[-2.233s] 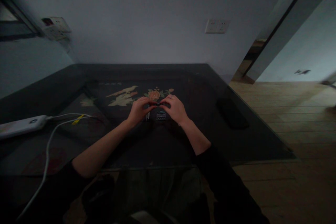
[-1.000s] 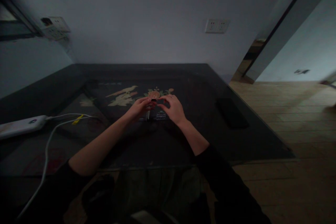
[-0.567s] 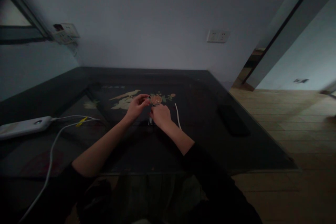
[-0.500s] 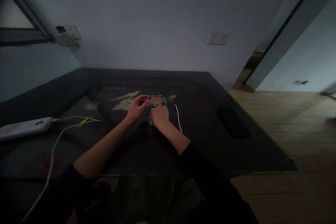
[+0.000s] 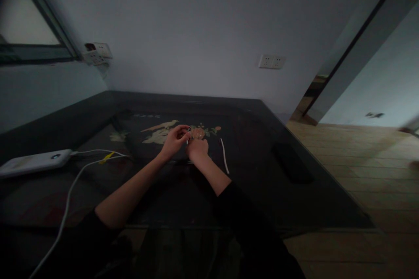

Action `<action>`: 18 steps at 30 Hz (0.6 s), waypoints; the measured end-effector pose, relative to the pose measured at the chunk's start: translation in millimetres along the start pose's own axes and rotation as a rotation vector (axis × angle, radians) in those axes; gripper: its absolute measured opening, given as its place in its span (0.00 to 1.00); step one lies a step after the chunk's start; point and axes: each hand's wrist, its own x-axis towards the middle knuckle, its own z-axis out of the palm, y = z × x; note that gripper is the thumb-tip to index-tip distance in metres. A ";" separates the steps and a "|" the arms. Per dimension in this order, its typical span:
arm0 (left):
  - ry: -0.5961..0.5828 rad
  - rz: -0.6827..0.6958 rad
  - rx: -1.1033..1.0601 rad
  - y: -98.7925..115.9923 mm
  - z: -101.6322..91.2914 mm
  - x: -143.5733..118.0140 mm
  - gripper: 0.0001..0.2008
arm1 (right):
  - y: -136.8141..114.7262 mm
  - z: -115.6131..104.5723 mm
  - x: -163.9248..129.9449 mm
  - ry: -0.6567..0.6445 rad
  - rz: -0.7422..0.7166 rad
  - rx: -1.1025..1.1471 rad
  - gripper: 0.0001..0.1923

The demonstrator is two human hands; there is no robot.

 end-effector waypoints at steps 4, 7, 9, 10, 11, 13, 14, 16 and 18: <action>-0.020 0.139 0.114 19.6 -3.5 -6.0 0.14 | 21.8 -20.3 -14.8 0.077 0.081 0.051 0.21; -0.083 0.234 0.181 33.9 -4.8 -17.9 0.15 | 56.9 -31.3 -31.1 0.179 -0.015 0.319 0.18; -0.128 0.260 0.209 36.6 -4.4 -26.8 0.15 | 81.3 -32.6 -43.6 0.223 -0.066 0.533 0.17; -0.148 0.264 0.213 35.5 -3.9 -30.8 0.16 | 91.3 -31.5 -49.9 0.219 -0.099 0.636 0.17; -0.158 0.256 0.207 33.2 -3.1 -34.2 0.16 | 99.2 -29.3 -55.9 0.212 -0.125 0.743 0.17; -0.165 0.217 0.182 26.4 -1.4 -39.1 0.16 | 107.1 -23.3 -66.1 0.151 -0.135 0.956 0.19; -0.165 0.194 0.165 23.2 -0.7 -40.7 0.16 | 107.4 -20.1 -70.0 0.132 -0.142 1.040 0.20; -0.164 0.153 0.135 19.0 0.0 -42.3 0.17 | 103.4 -14.2 -74.7 0.109 -0.163 1.167 0.21; -0.164 0.126 0.102 18.6 -0.5 -42.7 0.18 | 97.1 -9.8 -76.3 0.095 -0.189 1.249 0.20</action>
